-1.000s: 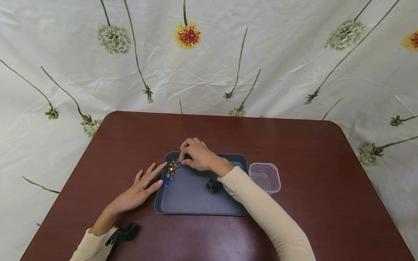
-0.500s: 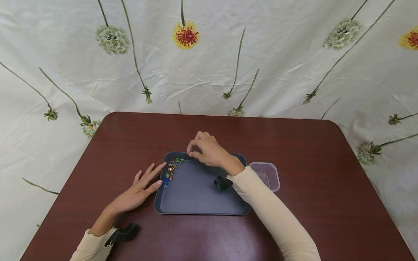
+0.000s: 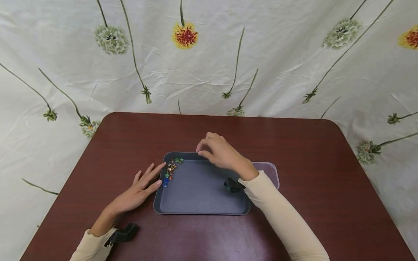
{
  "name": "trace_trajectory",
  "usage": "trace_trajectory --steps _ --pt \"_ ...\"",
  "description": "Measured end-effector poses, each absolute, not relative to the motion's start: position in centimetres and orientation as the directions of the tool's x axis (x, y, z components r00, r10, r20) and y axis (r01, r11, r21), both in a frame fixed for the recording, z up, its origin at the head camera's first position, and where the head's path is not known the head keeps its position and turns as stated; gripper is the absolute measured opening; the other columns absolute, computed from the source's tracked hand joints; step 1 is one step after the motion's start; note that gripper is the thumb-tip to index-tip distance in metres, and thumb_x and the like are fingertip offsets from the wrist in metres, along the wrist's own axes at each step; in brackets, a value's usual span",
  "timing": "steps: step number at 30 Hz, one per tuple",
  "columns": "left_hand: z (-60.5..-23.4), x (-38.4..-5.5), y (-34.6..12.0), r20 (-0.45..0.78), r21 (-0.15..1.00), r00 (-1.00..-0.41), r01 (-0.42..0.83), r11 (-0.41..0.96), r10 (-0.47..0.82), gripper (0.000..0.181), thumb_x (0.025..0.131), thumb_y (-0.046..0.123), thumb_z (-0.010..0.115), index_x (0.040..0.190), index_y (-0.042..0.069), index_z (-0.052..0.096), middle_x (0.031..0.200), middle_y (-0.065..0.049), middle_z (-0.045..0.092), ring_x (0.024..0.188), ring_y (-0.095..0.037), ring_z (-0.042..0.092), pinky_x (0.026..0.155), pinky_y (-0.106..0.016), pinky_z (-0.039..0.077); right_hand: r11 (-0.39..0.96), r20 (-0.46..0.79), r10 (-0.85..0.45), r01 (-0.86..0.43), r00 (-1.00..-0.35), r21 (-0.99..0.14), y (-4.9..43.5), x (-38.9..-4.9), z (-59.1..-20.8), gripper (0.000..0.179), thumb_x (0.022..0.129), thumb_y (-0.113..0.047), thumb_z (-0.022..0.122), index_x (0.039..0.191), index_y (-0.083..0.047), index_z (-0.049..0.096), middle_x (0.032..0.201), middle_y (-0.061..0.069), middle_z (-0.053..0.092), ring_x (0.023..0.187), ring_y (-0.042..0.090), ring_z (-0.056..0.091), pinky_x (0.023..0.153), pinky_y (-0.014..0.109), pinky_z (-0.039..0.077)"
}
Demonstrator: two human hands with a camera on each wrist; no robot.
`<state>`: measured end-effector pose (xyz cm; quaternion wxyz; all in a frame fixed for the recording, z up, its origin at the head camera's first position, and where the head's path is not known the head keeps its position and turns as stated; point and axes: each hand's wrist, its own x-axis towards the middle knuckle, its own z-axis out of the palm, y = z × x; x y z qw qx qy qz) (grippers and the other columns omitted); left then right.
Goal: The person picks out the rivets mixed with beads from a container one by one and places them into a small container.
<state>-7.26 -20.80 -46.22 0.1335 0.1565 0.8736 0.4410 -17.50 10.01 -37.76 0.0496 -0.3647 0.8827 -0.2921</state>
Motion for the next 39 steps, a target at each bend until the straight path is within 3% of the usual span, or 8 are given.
trace_trajectory --steps 18,34,39 --pt "-46.1 -7.2 -20.9 -0.091 0.814 -0.914 0.160 0.559 0.395 0.059 0.108 0.037 0.045 0.161 0.031 0.021 0.168 -0.007 0.018 0.156 -0.036 -0.005 0.113 -0.066 -0.017 0.625 0.158 -0.591 -0.574 -0.791 -0.529 17.0 -15.5 -36.7 0.009 0.095 -0.015 0.070 0.102 -0.013 0.075 0.081 -0.004 0.047 0.068 0.011 0.038 0.064 0.027 0.039" --pt "-46.3 -7.2 -21.0 -0.095 0.813 -0.914 0.157 0.561 0.393 0.059 0.108 0.037 0.045 0.161 0.030 0.021 0.168 -0.005 0.019 0.156 -0.036 -0.005 0.113 -0.066 -0.016 0.663 0.203 -0.522 -0.544 -0.828 -0.515 22.1 -13.7 -37.5 0.009 0.091 -0.005 0.073 0.097 -0.010 0.076 0.081 -0.006 0.051 0.064 0.004 0.041 0.058 0.023 0.039" --pt "-46.2 -7.2 -20.9 -0.100 0.809 -0.916 0.153 0.568 0.390 0.060 0.108 0.038 0.046 0.162 0.029 0.021 0.168 -0.004 0.019 0.156 -0.035 -0.005 0.114 -0.066 -0.016 0.661 0.216 -0.517 -0.546 -0.828 -0.514 23.4 -12.9 -37.8 0.010 0.089 -0.002 0.074 0.096 -0.010 0.076 0.082 -0.007 0.051 0.070 0.002 0.052 0.060 0.022 0.042"
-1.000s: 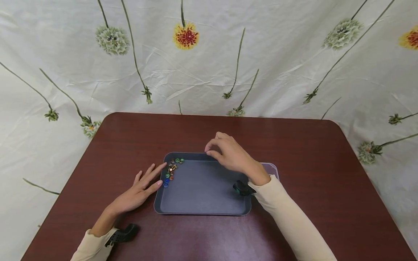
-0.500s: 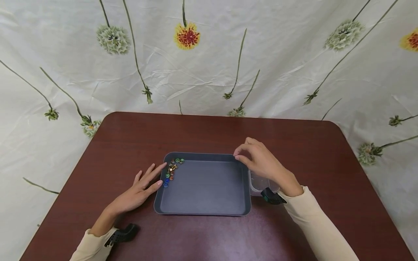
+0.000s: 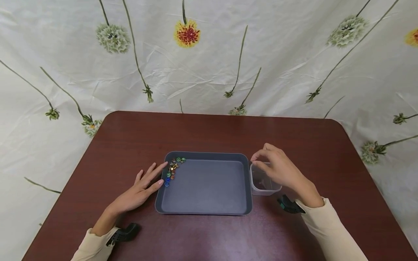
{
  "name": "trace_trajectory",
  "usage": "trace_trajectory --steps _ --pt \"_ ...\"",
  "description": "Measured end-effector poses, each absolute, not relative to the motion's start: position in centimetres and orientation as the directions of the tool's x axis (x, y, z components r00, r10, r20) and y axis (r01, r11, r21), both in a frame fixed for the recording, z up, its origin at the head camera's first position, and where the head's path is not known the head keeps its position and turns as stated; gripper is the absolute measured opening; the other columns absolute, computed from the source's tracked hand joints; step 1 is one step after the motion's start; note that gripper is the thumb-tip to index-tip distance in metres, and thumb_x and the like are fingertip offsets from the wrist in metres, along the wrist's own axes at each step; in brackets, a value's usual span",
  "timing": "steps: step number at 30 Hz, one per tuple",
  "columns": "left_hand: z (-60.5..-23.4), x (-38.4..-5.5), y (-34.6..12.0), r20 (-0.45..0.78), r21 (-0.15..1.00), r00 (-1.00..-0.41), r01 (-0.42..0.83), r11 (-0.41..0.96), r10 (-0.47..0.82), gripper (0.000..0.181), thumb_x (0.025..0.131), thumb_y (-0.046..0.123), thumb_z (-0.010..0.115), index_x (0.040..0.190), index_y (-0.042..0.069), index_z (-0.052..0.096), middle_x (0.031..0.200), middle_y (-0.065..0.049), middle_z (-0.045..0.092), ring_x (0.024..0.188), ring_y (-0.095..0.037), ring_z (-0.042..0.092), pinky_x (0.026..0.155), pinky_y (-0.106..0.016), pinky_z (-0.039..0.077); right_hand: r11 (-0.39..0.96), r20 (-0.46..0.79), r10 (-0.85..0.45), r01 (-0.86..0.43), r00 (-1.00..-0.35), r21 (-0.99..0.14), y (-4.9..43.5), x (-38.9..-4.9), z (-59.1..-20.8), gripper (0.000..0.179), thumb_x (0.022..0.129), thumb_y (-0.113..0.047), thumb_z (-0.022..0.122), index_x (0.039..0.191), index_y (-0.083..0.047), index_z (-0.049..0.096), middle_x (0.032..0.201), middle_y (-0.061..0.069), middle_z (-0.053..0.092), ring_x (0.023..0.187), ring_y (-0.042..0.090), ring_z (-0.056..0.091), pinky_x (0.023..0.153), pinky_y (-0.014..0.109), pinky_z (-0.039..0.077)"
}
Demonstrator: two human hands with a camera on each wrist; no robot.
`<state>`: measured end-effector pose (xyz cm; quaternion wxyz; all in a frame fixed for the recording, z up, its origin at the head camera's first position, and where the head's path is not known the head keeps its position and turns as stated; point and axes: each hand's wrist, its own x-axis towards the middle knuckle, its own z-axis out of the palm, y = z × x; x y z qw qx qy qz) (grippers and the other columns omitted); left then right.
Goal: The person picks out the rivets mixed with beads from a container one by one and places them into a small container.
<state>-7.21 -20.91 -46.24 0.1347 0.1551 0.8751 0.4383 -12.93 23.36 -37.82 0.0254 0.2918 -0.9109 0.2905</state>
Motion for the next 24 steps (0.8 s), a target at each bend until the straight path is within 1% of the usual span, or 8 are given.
trace_trajectory --steps 2,4,5,8,11,14,24 --pt "-46.2 -7.2 -20.9 -0.100 0.808 -0.916 0.154 0.568 0.389 0.060 0.107 0.038 0.046 0.162 0.029 0.022 0.168 -0.004 0.019 0.156 -0.035 -0.005 0.114 -0.066 -0.016 0.670 0.203 -0.508 -0.532 -0.837 -0.517 23.8 -12.7 -38.0 0.010 0.089 -0.003 0.075 0.096 -0.010 0.076 0.082 -0.008 0.052 0.076 0.004 0.058 0.062 0.022 0.044" --pt "-46.2 -7.2 -20.9 -0.099 0.810 -0.916 0.153 0.566 0.389 0.060 0.107 0.038 0.046 0.162 0.029 0.022 0.168 -0.004 0.019 0.156 -0.035 -0.005 0.114 -0.066 -0.016 0.680 0.190 -0.500 -0.519 -0.845 -0.518 24.2 -12.4 -38.2 0.010 0.089 -0.004 0.075 0.097 -0.010 0.076 0.083 -0.008 0.053 0.082 0.006 0.061 0.064 0.023 0.046" --pt "-46.2 -7.2 -20.9 -0.099 0.811 -0.916 0.153 0.565 0.389 0.060 0.108 0.037 0.046 0.162 0.029 0.022 0.168 -0.004 0.019 0.156 -0.035 -0.005 0.114 -0.066 -0.016 0.685 0.185 -0.497 -0.514 -0.848 -0.516 24.4 -12.4 -38.3 0.010 0.089 -0.004 0.075 0.097 -0.009 0.076 0.084 -0.008 0.053 0.083 0.006 0.060 0.065 0.024 0.046" --pt "-46.2 -7.2 -20.9 -0.099 0.814 -0.915 0.152 0.560 0.391 0.060 0.108 0.037 0.046 0.161 0.030 0.021 0.168 -0.005 0.018 0.156 -0.035 -0.005 0.113 -0.066 -0.017 0.689 0.189 -0.497 -0.518 -0.847 -0.507 24.8 -12.2 -38.6 0.010 0.089 -0.005 0.075 0.098 -0.008 0.076 0.084 -0.008 0.054 0.079 0.004 0.057 0.066 0.025 0.046" --pt "-46.3 -7.2 -21.0 -0.096 0.815 -0.916 0.153 0.559 0.390 0.060 0.108 0.037 0.046 0.162 0.030 0.021 0.168 -0.005 0.019 0.156 -0.035 -0.005 0.113 -0.066 -0.017 0.686 0.206 -0.500 -0.530 -0.841 -0.498 25.0 -12.2 -38.7 0.010 0.088 -0.005 0.076 0.098 -0.009 0.076 0.083 -0.008 0.053 0.072 0.001 0.050 0.063 0.024 0.043" --pt "-46.3 -7.2 -21.0 -0.092 0.815 -0.916 0.155 0.558 0.389 0.060 0.108 0.036 0.046 0.162 0.029 0.021 0.168 -0.005 0.019 0.156 -0.036 -0.005 0.113 -0.066 -0.017 0.682 0.219 -0.497 -0.534 -0.839 -0.499 25.2 -12.2 -38.7 0.010 0.088 -0.006 0.076 0.097 -0.009 0.076 0.083 -0.009 0.053 0.069 0.000 0.046 0.062 0.022 0.041" --pt "-46.4 -7.3 -20.9 -0.097 0.814 -0.915 0.154 0.560 0.392 0.060 0.108 0.037 0.046 0.161 0.029 0.021 0.168 -0.005 0.018 0.156 -0.035 -0.005 0.113 -0.066 -0.016 0.691 0.205 -0.477 -0.509 -0.855 -0.513 25.5 -12.0 -38.8 0.011 0.088 -0.004 0.076 0.098 -0.008 0.076 0.078 -0.008 0.048 0.062 0.002 0.037 0.055 0.021 0.035"
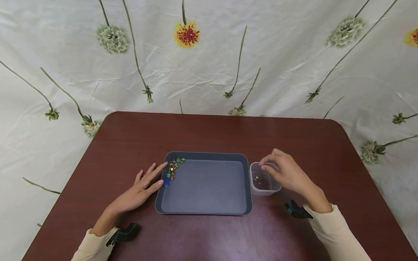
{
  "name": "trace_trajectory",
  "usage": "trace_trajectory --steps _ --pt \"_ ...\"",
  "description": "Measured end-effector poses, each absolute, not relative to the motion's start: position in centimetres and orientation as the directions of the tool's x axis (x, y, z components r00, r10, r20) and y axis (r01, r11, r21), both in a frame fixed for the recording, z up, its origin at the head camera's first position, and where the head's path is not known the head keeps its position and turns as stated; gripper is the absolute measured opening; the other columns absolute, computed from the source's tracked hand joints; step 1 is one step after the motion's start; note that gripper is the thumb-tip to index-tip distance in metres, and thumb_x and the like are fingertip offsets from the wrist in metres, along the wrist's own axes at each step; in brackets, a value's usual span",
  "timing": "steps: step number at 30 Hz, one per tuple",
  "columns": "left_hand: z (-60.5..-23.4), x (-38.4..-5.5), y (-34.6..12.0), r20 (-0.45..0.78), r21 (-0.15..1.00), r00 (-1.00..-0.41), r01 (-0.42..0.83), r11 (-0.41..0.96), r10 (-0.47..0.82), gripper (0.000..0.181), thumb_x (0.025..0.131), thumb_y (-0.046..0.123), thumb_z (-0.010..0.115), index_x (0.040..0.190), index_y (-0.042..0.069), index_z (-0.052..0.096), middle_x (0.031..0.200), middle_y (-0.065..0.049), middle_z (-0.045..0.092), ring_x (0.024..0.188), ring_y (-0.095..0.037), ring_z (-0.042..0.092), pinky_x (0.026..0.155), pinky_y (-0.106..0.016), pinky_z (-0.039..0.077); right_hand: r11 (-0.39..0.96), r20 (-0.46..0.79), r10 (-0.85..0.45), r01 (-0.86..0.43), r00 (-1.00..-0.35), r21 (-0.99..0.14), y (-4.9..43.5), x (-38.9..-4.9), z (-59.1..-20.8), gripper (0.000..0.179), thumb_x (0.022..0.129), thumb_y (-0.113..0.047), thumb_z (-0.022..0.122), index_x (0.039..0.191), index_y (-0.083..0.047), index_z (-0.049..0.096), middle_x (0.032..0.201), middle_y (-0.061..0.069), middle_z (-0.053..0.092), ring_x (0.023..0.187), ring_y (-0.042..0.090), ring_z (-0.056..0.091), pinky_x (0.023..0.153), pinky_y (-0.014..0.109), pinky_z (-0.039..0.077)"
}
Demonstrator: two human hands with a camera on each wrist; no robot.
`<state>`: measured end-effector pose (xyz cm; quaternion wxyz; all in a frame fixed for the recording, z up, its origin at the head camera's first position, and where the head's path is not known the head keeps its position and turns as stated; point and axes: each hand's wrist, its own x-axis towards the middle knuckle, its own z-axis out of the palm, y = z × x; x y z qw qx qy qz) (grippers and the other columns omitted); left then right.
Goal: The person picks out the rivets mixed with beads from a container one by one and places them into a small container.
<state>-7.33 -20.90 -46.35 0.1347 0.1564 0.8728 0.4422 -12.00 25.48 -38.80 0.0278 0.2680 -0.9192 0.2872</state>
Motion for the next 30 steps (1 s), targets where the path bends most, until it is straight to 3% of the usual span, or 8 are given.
trace_trajectory --steps 15,22,26,30 --pt "-46.4 -7.3 -20.9 -0.093 0.813 -0.916 0.157 0.561 0.390 0.060 0.107 0.038 0.046 0.161 0.030 0.022 0.168 -0.006 0.019 0.156 -0.035 -0.005 0.113 -0.066 -0.016 0.682 0.255 -0.479 -0.539 -0.840 -0.494 25.2 -12.1 -39.1 0.013 0.084 -0.003 0.079 0.095 -0.010 0.077 0.078 -0.011 0.049 0.064 0.003 0.040 0.057 0.021 0.036" --pt "-46.4 -7.3 -20.9 -0.090 0.810 -0.917 0.160 0.564 0.389 0.060 0.107 0.038 0.046 0.161 0.030 0.022 0.167 -0.005 0.020 0.156 -0.035 -0.005 0.113 -0.067 -0.016 0.693 0.244 -0.489 -0.543 -0.838 -0.475 24.7 -12.2 -38.9 0.018 0.085 -0.002 0.078 0.100 -0.011 0.075 0.082 -0.011 0.054 0.089 0.016 0.067 0.069 0.028 0.049" --pt "-46.4 -7.3 -21.0 -0.089 0.807 -0.916 0.164 0.567 0.392 0.060 0.107 0.038 0.046 0.161 0.029 0.022 0.167 -0.005 0.020 0.156 -0.036 -0.005 0.113 -0.067 -0.015 0.675 0.243 -0.497 -0.547 -0.833 -0.495 24.1 -12.5 -38.8 0.015 0.086 -0.003 0.077 0.099 -0.011 0.075 0.082 -0.011 0.054 0.090 0.017 0.068 0.070 0.028 0.050" --pt "-46.4 -7.3 -20.8 -0.088 0.812 -0.914 0.164 0.560 0.395 0.060 0.108 0.037 0.046 0.162 0.027 0.022 0.167 -0.005 0.019 0.156 -0.036 -0.005 0.113 -0.067 -0.016 0.668 0.249 -0.505 -0.556 -0.827 -0.494 23.5 -12.7 -38.8 0.016 0.087 -0.004 0.077 0.100 -0.012 0.075 0.082 -0.010 0.053 0.082 0.010 0.061 0.070 0.027 0.048"
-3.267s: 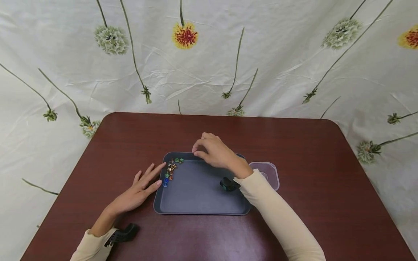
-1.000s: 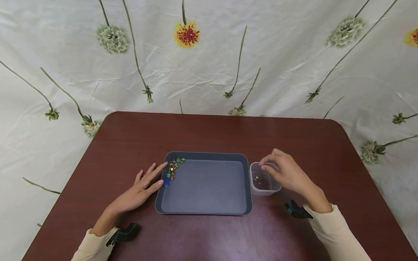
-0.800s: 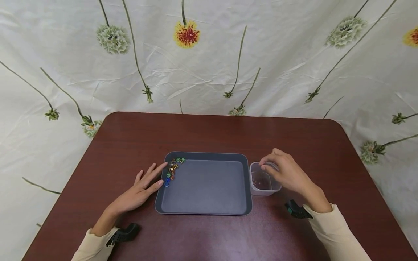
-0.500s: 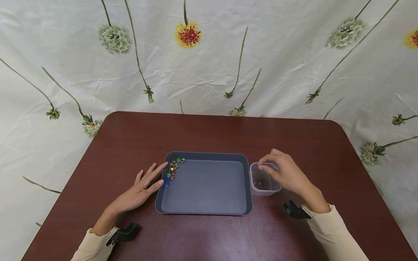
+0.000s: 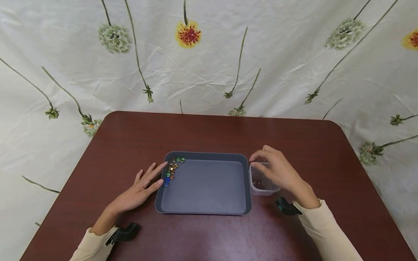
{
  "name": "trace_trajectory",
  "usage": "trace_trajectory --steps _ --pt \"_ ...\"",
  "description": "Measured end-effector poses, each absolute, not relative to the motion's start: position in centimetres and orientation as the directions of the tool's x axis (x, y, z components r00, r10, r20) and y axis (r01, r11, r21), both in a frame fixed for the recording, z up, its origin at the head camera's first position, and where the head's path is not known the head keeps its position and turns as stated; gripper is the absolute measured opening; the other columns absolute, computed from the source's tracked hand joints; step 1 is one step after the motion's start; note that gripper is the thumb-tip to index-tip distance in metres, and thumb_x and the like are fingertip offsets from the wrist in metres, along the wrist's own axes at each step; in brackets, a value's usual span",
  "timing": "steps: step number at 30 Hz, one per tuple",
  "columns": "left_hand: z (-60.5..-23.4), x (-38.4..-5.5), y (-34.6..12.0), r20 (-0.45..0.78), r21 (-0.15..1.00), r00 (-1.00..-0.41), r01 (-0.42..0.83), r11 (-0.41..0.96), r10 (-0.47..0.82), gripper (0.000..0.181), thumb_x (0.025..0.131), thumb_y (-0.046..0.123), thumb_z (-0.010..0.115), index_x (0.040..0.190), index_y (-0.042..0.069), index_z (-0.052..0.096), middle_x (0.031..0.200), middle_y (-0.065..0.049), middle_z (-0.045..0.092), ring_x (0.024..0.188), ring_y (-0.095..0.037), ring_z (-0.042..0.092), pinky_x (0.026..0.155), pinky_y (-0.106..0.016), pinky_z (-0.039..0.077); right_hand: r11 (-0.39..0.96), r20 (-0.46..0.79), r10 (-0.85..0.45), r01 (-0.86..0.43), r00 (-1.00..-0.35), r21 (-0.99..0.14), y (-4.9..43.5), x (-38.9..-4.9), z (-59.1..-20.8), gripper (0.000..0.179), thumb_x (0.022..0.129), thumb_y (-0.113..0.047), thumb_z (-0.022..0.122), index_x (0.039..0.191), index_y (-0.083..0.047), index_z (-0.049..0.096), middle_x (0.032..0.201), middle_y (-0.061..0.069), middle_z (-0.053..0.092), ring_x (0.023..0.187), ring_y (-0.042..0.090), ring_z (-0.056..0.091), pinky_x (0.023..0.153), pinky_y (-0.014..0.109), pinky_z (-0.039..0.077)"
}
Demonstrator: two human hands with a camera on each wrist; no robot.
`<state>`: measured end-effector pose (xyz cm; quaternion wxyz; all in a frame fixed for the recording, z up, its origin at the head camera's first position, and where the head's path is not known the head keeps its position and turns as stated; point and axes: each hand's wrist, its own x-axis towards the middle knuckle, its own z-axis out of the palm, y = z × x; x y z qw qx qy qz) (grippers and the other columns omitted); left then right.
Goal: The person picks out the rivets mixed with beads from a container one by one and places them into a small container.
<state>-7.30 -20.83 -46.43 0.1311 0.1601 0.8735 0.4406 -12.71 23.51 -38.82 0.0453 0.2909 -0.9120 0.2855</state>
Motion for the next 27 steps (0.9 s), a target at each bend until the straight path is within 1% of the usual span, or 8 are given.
trace_trajectory --steps 3,5,8,10,14,16,21,27 --pt "-46.3 -7.3 -20.9 -0.087 0.813 -0.915 0.163 0.559 0.394 0.060 0.108 0.037 0.046 0.162 0.026 0.022 0.168 -0.005 0.019 0.156 -0.036 -0.006 0.113 -0.067 -0.016 0.664 0.243 -0.511 -0.558 -0.825 -0.498 22.7 -13.0 -38.6 0.016 0.087 -0.005 0.077 0.100 -0.012 0.075 0.082 -0.010 0.053 0.077 0.005 0.052 0.071 0.026 0.047" --pt "-46.3 -7.3 -20.9 -0.088 0.811 -0.915 0.164 0.562 0.395 0.060 0.108 0.038 0.046 0.162 0.027 0.022 0.168 -0.005 0.019 0.156 -0.035 -0.005 0.113 -0.067 -0.016 0.662 0.233 -0.514 -0.555 -0.825 -0.505 22.2 -13.1 -38.5 0.015 0.087 -0.005 0.077 0.100 -0.012 0.075 0.082 -0.009 0.053 0.075 0.005 0.047 0.070 0.025 0.045" --pt "-46.3 -7.3 -20.9 -0.090 0.808 -0.915 0.164 0.566 0.393 0.060 0.107 0.038 0.046 0.162 0.028 0.022 0.167 -0.005 0.019 0.156 -0.035 -0.005 0.114 -0.067 -0.016 0.660 0.213 -0.516 -0.544 -0.829 -0.518 21.4 -13.2 -38.4 0.013 0.088 -0.006 0.077 0.100 -0.012 0.075 0.080 -0.009 0.051 0.073 0.006 0.044 0.068 0.025 0.043" --pt "-46.3 -7.3 -20.9 -0.089 0.808 -0.916 0.164 0.567 0.392 0.060 0.107 0.038 0.046 0.162 0.028 0.022 0.167 -0.005 0.019 0.156 -0.035 -0.005 0.114 -0.066 -0.015 0.659 0.200 -0.520 -0.539 -0.831 -0.526 20.9 -13.3 -38.3 0.013 0.088 -0.007 0.077 0.100 -0.011 0.075 0.079 -0.008 0.050 0.072 0.009 0.043 0.066 0.024 0.041" --pt "-46.3 -7.2 -20.9 -0.088 0.809 -0.916 0.163 0.565 0.390 0.060 0.107 0.038 0.046 0.161 0.029 0.022 0.167 -0.005 0.020 0.156 -0.035 -0.004 0.114 -0.066 -0.016 0.645 0.181 -0.540 -0.542 -0.822 -0.539 19.8 -13.4 -38.2 0.014 0.088 -0.008 0.077 0.101 -0.011 0.075 0.078 -0.006 0.046 0.071 0.013 0.044 0.065 0.026 0.041" --pt "-46.3 -7.2 -21.0 -0.088 0.809 -0.916 0.162 0.565 0.391 0.060 0.107 0.038 0.046 0.161 0.029 0.022 0.167 -0.005 0.019 0.156 -0.035 -0.004 0.114 -0.066 -0.016 0.636 0.172 -0.554 -0.548 -0.814 -0.543 19.2 -13.4 -38.1 0.014 0.088 -0.009 0.077 0.102 -0.012 0.075 0.077 -0.005 0.045 0.069 0.014 0.043 0.063 0.025 0.040" --pt "-46.3 -7.1 -21.0 -0.086 0.811 -0.916 0.164 0.561 0.392 0.060 0.107 0.038 0.046 0.162 0.028 0.022 0.167 -0.005 0.019 0.156 -0.035 -0.005 0.114 -0.067 -0.016 0.616 0.153 -0.587 -0.560 -0.795 -0.554 17.8 -13.5 -37.6 0.015 0.089 -0.012 0.076 0.103 -0.017 0.074 0.078 -0.008 0.048 0.067 0.010 0.041 0.060 0.024 0.038" --pt "-46.3 -7.2 -21.0 -0.090 0.808 -0.914 0.165 0.566 0.395 0.060 0.107 0.039 0.046 0.161 0.030 0.021 0.168 -0.003 0.019 0.156 -0.034 -0.005 0.114 -0.067 -0.016 0.596 0.129 -0.617 -0.569 -0.776 -0.567 16.1 -13.8 -37.3 0.015 0.090 -0.015 0.075 0.105 -0.019 0.074 0.077 -0.005 0.046 0.070 0.012 0.041 0.062 0.024 0.036"
